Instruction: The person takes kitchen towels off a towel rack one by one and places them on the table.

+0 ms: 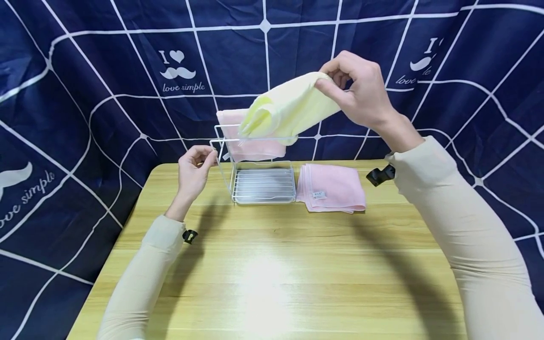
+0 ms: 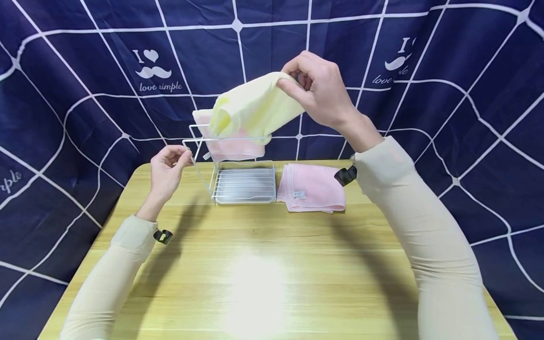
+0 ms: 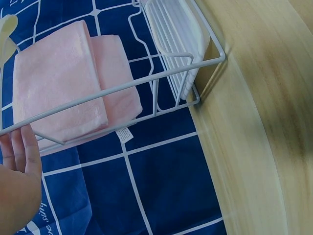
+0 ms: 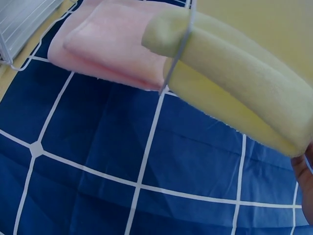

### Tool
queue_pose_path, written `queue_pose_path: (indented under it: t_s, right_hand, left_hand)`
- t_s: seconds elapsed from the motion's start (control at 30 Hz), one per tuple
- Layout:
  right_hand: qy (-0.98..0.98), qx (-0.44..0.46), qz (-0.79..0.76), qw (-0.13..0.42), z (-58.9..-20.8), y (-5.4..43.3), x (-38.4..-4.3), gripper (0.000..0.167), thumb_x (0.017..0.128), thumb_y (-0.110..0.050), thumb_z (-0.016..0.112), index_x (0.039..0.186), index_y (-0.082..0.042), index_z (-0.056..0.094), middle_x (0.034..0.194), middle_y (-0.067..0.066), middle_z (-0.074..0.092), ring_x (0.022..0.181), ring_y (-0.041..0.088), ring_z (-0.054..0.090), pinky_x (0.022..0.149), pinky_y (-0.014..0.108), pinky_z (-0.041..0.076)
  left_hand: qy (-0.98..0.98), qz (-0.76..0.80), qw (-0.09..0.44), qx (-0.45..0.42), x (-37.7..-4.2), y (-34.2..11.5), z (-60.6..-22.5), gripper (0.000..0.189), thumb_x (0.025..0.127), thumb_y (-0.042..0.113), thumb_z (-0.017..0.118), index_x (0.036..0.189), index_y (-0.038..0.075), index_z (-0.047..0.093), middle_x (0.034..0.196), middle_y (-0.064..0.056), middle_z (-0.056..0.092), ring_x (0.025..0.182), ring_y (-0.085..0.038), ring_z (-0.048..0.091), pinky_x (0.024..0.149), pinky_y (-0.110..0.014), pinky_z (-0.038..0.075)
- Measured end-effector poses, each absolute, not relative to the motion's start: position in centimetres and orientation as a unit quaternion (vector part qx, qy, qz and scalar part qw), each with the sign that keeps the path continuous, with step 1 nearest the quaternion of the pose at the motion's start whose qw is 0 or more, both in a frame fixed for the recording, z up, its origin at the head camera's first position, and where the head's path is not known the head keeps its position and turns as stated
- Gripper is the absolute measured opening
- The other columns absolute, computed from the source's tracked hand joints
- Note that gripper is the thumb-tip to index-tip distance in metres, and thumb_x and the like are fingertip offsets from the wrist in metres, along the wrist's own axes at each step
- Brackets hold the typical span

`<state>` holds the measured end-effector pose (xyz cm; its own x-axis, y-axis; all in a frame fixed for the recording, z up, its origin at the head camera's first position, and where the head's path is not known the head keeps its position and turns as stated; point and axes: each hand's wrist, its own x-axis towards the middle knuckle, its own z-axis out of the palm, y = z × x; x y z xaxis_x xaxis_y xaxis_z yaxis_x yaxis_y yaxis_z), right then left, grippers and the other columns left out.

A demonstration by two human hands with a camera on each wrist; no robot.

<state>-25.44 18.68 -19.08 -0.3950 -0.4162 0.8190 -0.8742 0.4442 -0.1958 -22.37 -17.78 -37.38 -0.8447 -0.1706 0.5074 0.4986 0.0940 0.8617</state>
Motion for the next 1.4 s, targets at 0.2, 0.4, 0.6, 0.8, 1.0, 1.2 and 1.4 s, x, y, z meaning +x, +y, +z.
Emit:
queue_pose_path:
  t_s: [0.2,0.4,0.6,0.8,1.0,1.2,1.4]
  right_hand:
    - [-0.756,0.420,0.338,0.372,-18.4,19.2,-24.8,0.013,0.096,-0.002,0.071,0.096,0.011,0.071,0.090,-0.032,0.052,0.074,-0.010,0.047,0.064,0.010,0.042]
    - [-0.757,0.397,0.345,0.388,-17.8,19.9,-23.9,0.012,0.094,-0.002,0.072,0.095,0.009,0.072,0.090,-0.034,0.054,0.073,-0.011,0.049,0.066,0.008,0.043]
    - [-0.762,0.384,0.344,0.392,-17.3,20.8,-23.1,0.014,0.093,-0.003,0.072,0.095,0.011,0.072,0.090,-0.035,0.055,0.074,-0.012,0.050,0.068,0.008,0.044]
    - [-0.768,0.375,0.346,0.387,-17.5,21.6,-22.5,0.012,0.090,0.000,0.075,0.092,0.011,0.073,0.090,-0.035,0.057,0.076,-0.011,0.051,0.070,0.007,0.044]
    - [-0.787,0.380,0.319,0.367,-19.1,22.8,-21.9,0.012,0.083,0.010,0.080,0.093,0.009,0.074,0.090,-0.033,0.055,0.078,-0.013,0.049,0.072,0.005,0.041]
    - [-0.790,0.395,0.310,0.352,-20.9,24.0,-21.5,0.012,0.083,0.005,0.083,0.091,0.006,0.074,0.087,-0.020,0.062,0.078,-0.015,0.051,0.073,0.004,0.043]
    - [-0.808,0.402,0.285,0.323,-22.5,24.6,-20.8,0.014,0.081,0.007,0.083,0.091,0.003,0.075,0.079,0.006,0.067,0.076,-0.015,0.049,0.070,0.004,0.042]
  left_hand:
    - [-0.694,-0.666,0.249,-0.113,-22.3,-17.8,-37.4,0.001,0.097,-0.005,0.069,0.098,-0.004,0.069,0.079,0.018,0.069,0.069,0.000,0.068,0.069,-0.014,0.064]
    - [-0.696,-0.664,0.247,-0.119,-22.3,-17.8,-37.4,0.009,0.098,-0.006,0.068,0.102,-0.013,0.066,0.079,0.018,0.069,0.070,0.001,0.068,0.070,-0.014,0.064]
    - [-0.695,-0.666,0.246,-0.116,-22.4,-17.7,-37.3,0.004,0.097,-0.006,0.069,0.100,-0.009,0.067,0.079,0.018,0.069,0.069,0.000,0.068,0.070,-0.014,0.064]
    - [-0.692,-0.669,0.246,-0.111,-22.6,-17.6,-37.4,0.005,0.097,-0.006,0.069,0.097,-0.001,0.069,0.079,0.017,0.069,0.070,0.000,0.068,0.070,-0.015,0.064]
    - [-0.696,-0.663,0.250,-0.114,-22.5,-17.6,-37.2,0.014,0.098,-0.004,0.069,0.104,-0.016,0.064,0.080,0.018,0.069,0.070,0.000,0.067,0.070,-0.015,0.064]
    - [-0.696,-0.662,0.253,-0.111,-22.5,-17.5,-37.3,0.009,0.098,-0.005,0.068,0.101,-0.013,0.065,0.080,0.019,0.068,0.070,0.001,0.067,0.070,-0.014,0.063]
    - [-0.691,-0.668,0.256,-0.105,-22.6,-17.5,-37.4,0.012,0.097,-0.007,0.069,0.094,0.004,0.070,0.079,0.018,0.069,0.069,-0.001,0.067,0.069,-0.015,0.064]
